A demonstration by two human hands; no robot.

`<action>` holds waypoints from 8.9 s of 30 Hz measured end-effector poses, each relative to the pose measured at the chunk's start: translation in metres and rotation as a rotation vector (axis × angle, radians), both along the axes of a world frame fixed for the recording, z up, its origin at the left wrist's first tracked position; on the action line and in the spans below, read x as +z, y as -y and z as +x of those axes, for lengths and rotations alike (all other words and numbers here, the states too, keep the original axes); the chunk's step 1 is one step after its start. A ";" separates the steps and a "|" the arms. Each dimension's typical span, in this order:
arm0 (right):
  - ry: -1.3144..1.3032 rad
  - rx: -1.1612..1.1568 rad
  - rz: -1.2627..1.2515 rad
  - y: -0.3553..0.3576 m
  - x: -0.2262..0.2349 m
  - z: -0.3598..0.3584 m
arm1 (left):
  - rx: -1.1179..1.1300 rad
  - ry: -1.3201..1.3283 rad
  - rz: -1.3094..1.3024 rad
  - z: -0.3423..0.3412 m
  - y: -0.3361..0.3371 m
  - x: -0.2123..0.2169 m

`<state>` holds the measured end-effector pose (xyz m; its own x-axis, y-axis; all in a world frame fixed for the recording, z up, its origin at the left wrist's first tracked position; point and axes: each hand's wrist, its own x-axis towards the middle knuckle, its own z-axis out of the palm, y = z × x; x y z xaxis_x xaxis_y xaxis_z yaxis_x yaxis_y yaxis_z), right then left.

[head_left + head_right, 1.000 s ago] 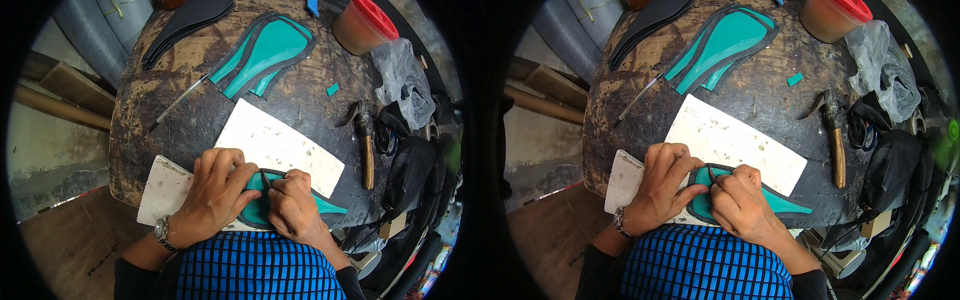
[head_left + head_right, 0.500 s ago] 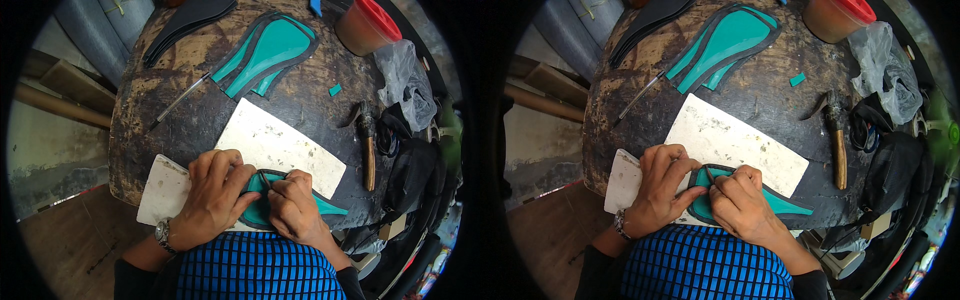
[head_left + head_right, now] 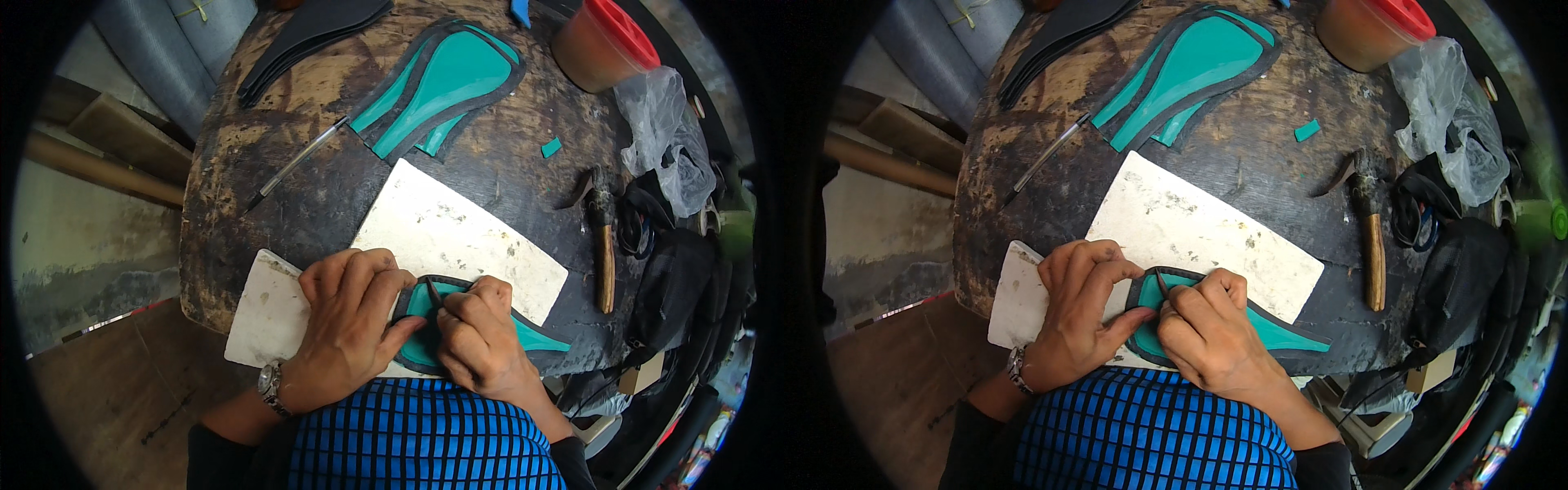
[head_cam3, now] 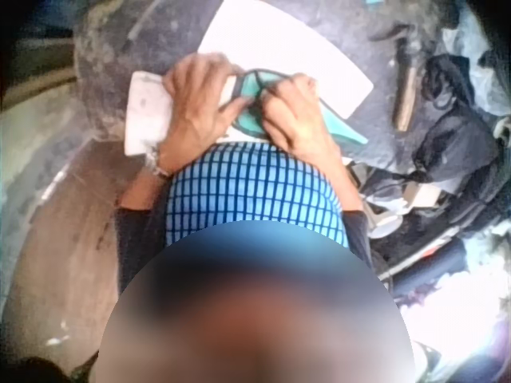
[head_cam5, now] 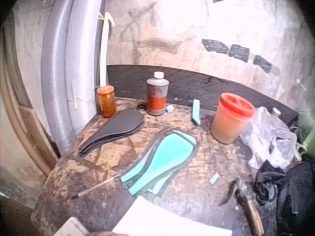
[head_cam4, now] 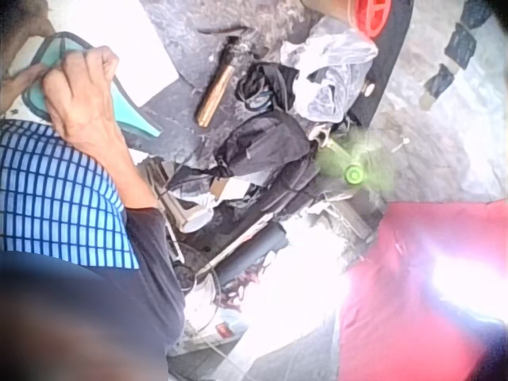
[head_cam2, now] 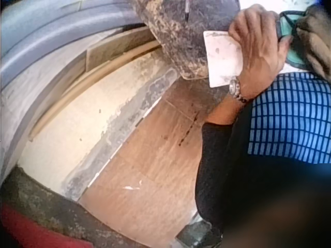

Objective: The person assembles a shoe insole by attaching a black border to a green insole. They use a hammer to tap the border into place and a pointed tool to press and adjust the edges. The person repeatedly flips the insole to work on different sections of the border.

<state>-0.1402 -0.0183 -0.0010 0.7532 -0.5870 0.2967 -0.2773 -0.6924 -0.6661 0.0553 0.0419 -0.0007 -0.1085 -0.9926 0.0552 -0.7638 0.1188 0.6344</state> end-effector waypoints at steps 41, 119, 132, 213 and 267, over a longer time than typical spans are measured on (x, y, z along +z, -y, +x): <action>0.041 0.069 0.039 0.004 -0.002 -0.003 | 0.061 -0.054 -0.115 -0.006 -0.011 -0.006; 0.119 -0.158 -0.003 0.026 -0.009 -0.003 | -0.145 -0.042 -0.155 0.006 0.028 -0.007; 0.081 -0.093 -0.003 0.026 -0.008 -0.003 | -0.135 0.028 -0.172 0.009 0.017 -0.005; 0.795 -0.393 0.724 0.027 -0.016 -0.020 | -0.613 -2.223 0.503 0.024 0.135 -0.010; 0.673 -0.384 0.637 0.109 0.008 -0.015 | 0.102 -1.276 0.102 0.005 0.108 0.000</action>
<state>-0.1548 -0.1274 0.0065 0.2704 -0.9529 0.1373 0.1637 -0.0950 -0.9819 0.0605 -0.0661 -0.0005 0.0409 -0.9991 -0.0135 0.3856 0.0033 0.9227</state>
